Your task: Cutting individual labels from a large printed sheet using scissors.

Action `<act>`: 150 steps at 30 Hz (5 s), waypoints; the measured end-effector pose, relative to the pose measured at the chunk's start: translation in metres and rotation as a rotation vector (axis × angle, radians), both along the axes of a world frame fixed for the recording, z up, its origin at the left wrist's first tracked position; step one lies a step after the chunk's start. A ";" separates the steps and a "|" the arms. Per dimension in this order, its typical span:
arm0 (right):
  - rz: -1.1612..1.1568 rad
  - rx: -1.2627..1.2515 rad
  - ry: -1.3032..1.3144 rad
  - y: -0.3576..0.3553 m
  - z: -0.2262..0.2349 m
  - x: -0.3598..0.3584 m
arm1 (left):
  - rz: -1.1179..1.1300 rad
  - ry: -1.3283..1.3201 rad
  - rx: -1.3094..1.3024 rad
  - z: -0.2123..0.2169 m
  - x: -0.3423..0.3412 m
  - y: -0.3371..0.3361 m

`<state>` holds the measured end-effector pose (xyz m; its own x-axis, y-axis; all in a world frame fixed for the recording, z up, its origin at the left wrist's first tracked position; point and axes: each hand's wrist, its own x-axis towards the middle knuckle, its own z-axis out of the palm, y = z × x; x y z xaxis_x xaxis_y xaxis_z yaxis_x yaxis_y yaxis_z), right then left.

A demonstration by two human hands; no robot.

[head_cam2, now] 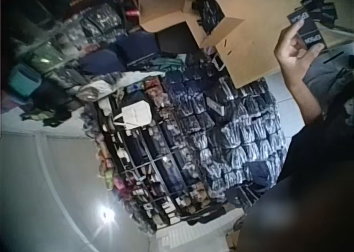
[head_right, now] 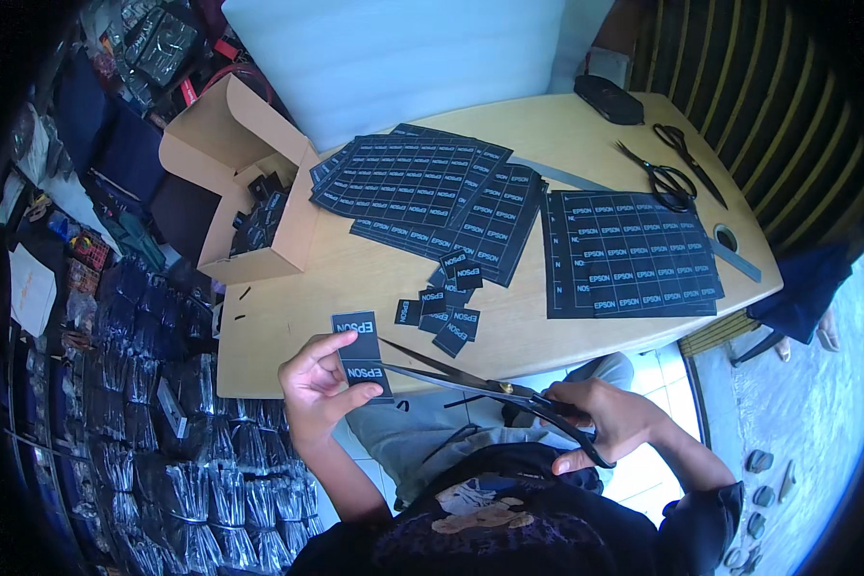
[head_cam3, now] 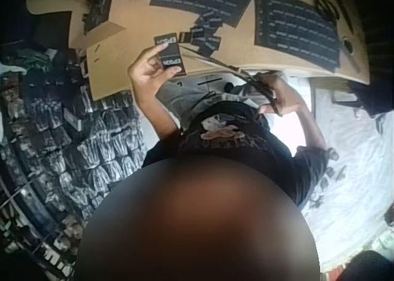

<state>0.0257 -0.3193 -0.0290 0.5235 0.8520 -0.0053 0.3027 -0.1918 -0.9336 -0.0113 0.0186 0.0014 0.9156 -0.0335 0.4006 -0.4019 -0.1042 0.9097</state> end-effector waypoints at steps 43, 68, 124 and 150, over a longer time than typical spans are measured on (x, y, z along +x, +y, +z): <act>0.191 -0.002 0.196 -0.007 -0.003 0.008 | -0.364 0.270 0.188 -0.005 0.009 -0.028; 0.199 0.082 0.243 -0.006 0.002 0.003 | -0.375 0.288 0.093 -0.007 0.006 -0.027; -0.747 0.226 0.312 -0.031 -0.034 -0.050 | 0.066 -0.144 0.807 -0.105 0.094 -0.060; -0.721 0.280 0.301 -0.031 -0.052 -0.058 | 0.977 -0.545 0.811 0.057 0.220 0.192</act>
<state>-0.0322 -0.3502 -0.0813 0.9519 0.2982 -0.0703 -0.0763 0.0086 -0.9970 0.2091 0.2104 0.0587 0.4374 0.1318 0.8895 -0.1416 -0.9668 0.2128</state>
